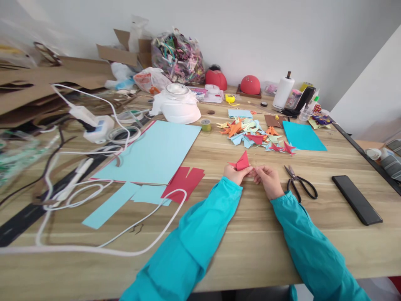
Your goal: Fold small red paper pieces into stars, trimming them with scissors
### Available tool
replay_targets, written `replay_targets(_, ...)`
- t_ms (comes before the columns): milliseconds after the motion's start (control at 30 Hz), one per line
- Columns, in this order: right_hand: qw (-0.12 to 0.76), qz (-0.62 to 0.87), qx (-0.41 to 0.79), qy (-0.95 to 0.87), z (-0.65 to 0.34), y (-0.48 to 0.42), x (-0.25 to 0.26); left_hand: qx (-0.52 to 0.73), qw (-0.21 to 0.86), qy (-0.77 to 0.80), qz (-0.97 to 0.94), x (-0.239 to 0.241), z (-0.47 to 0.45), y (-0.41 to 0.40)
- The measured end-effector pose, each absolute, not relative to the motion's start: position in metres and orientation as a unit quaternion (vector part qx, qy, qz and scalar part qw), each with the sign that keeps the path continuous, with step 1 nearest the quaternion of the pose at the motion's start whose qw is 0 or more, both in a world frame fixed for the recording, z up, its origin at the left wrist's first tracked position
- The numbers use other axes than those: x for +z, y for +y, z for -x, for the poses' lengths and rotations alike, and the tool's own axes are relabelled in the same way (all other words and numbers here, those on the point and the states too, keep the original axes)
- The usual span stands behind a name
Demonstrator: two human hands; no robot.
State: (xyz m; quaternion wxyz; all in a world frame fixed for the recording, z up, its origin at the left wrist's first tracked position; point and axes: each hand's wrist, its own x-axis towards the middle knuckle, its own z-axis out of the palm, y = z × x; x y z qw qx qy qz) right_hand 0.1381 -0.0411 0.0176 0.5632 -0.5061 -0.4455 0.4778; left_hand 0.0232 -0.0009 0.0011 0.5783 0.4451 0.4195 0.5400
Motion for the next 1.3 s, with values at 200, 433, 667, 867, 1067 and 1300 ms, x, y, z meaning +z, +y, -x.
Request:
replay_targets(200,0.557,0.511,0.456,-0.469,-0.140,-0.040,0.014,0.532,0.583,0.433,-0.436,0.005,-0.023,-0.003)
replay_targets(433,0.557,0.483,0.513,-0.439,-0.141,-0.040,0.015,0.530,0.607,0.420,-0.419,0.006,-0.024,-0.004)
replay_targets(667,0.561,0.493,0.508,-0.430,-0.139,-0.041,0.017,0.529,0.612,0.418,-0.412,0.002,-0.024,-0.001)
replay_targets(867,0.571,0.484,0.490,-0.447,-0.141,-0.039,0.014,0.511,0.667,0.393,-0.373,0.008,-0.024,-0.004)
replay_targets(1067,0.590,0.480,0.499,-0.414,-0.140,-0.041,0.017,0.548,0.692,0.376,-0.283,0.013,-0.025,-0.002)
replay_targets(1300,0.570,0.485,0.507,-0.428,-0.140,-0.042,0.018,0.517,0.676,0.399,-0.340,0.017,-0.025,-0.007)
